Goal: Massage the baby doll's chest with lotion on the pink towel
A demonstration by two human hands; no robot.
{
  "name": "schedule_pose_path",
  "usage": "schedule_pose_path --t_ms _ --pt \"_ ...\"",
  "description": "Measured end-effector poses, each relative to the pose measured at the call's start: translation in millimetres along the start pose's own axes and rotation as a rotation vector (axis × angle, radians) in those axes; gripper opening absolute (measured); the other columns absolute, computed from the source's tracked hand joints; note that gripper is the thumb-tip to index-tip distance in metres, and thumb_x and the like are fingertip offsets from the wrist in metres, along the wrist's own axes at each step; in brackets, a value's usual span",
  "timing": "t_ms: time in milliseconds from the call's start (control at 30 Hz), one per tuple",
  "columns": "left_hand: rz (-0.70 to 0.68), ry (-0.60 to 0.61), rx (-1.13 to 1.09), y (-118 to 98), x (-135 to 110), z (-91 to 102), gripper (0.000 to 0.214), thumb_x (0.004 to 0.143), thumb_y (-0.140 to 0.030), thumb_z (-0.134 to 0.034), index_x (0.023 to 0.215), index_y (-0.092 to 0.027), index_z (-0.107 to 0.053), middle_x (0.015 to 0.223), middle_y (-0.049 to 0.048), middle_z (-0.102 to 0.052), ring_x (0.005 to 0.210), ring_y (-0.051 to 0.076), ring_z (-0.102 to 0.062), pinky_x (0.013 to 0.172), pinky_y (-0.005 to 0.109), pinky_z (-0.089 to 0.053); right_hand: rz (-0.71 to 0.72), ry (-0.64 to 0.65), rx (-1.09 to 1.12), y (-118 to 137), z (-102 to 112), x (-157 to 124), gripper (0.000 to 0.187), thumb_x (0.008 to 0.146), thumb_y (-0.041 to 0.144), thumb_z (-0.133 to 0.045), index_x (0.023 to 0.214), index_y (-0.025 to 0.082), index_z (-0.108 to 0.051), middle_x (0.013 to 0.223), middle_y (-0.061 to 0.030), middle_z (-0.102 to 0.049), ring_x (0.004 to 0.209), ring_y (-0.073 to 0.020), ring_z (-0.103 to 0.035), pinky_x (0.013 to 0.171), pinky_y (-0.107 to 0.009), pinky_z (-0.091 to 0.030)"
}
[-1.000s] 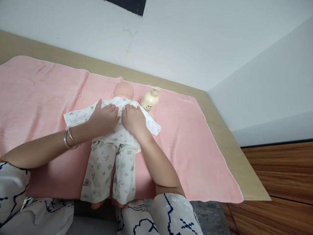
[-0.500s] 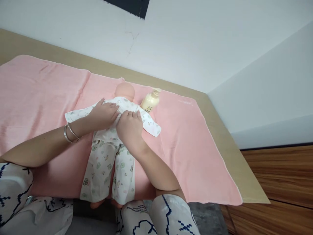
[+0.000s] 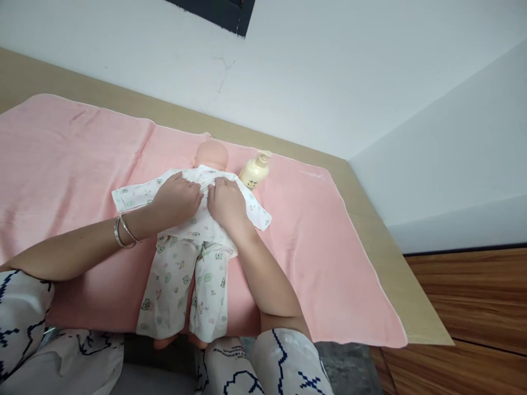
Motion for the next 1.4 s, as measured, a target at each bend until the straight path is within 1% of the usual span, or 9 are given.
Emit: schedule_pose_path --t_ms 200,367,500,600,833,1067,1167,1300,1400 --pt "0.066 -0.068 -0.051 7.8 5.0 -6.5 0.034 0.098 -0.027 -0.042 0.096 -0.007 -0.07 0.09 0.0167 -0.073 0.095 0.031 -0.068 0.111 0.051 -0.04 0.02 -0.057 0.106 -13.8 -9.6 14.1 0.04 0.102 0.031 -0.039 0.13 0.008 -0.057 0.127 -0.0196 -0.066 0.121 -0.0318 -0.058 0.102 -0.044 -0.045" --pt "0.087 -0.035 -0.124 12.3 8.7 -6.2 0.036 0.098 -0.028 -0.039 0.101 -0.007 -0.068 0.098 0.0186 -0.071 0.1 0.033 -0.066 0.102 0.053 -0.046 0.044 -0.115 -0.132 11.1 -12.3 -5.1 0.032 0.101 0.021 -0.035 0.104 0.009 -0.064 0.098 -0.0176 -0.07 0.097 -0.0314 -0.062 0.088 -0.042 -0.047" --pt "0.16 -0.012 -0.253 21.6 13.8 -16.9 0.039 0.097 -0.027 -0.039 0.123 -0.006 -0.061 0.13 0.0207 -0.065 0.127 0.035 -0.056 0.113 0.061 -0.036 0.061 -0.111 -0.238 27.8 -10.2 -20.2 0.033 0.101 0.021 -0.032 0.103 0.01 -0.063 0.097 -0.0183 -0.068 0.094 -0.032 -0.06 0.085 -0.043 -0.047" --pt "0.204 -0.03 -0.329 24.2 13.7 -23.4 0.045 0.098 -0.03 -0.04 0.136 -0.009 -0.052 0.144 0.018 -0.057 0.136 0.034 -0.049 0.119 0.066 -0.027 0.061 -0.049 -0.192 22.3 -6.6 -16.2 0.035 0.102 0.024 -0.032 0.109 0.01 -0.063 0.103 -0.0187 -0.068 0.101 -0.0331 -0.06 0.09 -0.044 -0.047" --pt "0.105 -0.064 -0.116 3.4 -1.7 -8.4 0.03 0.097 -0.022 -0.04 0.102 -0.008 -0.066 0.099 0.0181 -0.069 0.099 0.033 -0.063 0.108 0.058 -0.039 0.116 0.026 0.122 -17.8 -6.2 15.2 0.044 0.102 0.032 -0.037 0.137 0.011 -0.052 0.139 -0.0167 -0.06 0.128 -0.0338 -0.051 0.113 -0.048 -0.04" --pt "0.21 -0.057 -0.275 30.4 16.8 -25.1 0.032 0.097 -0.031 -0.044 0.112 -0.012 -0.064 0.118 0.0154 -0.068 0.115 0.034 -0.059 0.109 0.058 -0.038 0.108 0.029 -0.075 15.2 -10.3 -11.5 0.05 0.102 0.025 -0.033 0.143 -0.002 -0.045 0.139 -0.0294 -0.054 0.133 -0.0392 -0.047 0.113 -0.054 -0.039" --pt "0.219 -0.031 -0.344 38.0 21.9 -27.8 0.031 0.096 -0.032 -0.045 0.11 -0.014 -0.065 0.117 0.0138 -0.068 0.113 0.031 -0.06 0.103 0.051 -0.044 0.129 -0.001 -0.096 24.2 -9.0 -17.9 0.047 0.102 0.024 -0.032 0.139 0.001 -0.049 0.13 -0.0287 -0.059 0.125 -0.0389 -0.051 0.107 -0.055 -0.042" --pt "0.142 -0.046 -0.191 22.2 11.1 -14.8 0.029 0.096 -0.026 -0.043 0.097 -0.01 -0.066 0.1 0.0165 -0.068 0.097 0.031 -0.062 0.087 0.046 -0.048 0.126 -0.035 0.024 5.3 -9.7 -1.3 0.043 0.103 0.028 -0.032 0.134 0.008 -0.054 0.125 -0.0215 -0.063 0.12 -0.0349 -0.054 0.107 -0.052 -0.043" --pt "0.094 -0.049 -0.113 4.9 0.0 -4.7 0.026 0.095 -0.023 -0.045 0.099 -0.008 -0.066 0.097 0.0173 -0.067 0.095 0.033 -0.062 0.091 0.048 -0.046 0.142 -0.041 0.13 -10.8 -11.7 12.5 0.042 0.103 0.032 -0.036 0.135 0.011 -0.054 0.133 -0.0174 -0.062 0.124 -0.033 -0.053 0.11 -0.049 -0.041"
Point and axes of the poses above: each hand's wrist, its own x-axis towards the middle knuckle, its own z-axis out of the back of the hand, y = z × x, the point moved 2 cm from there along x, towards the middle knuckle
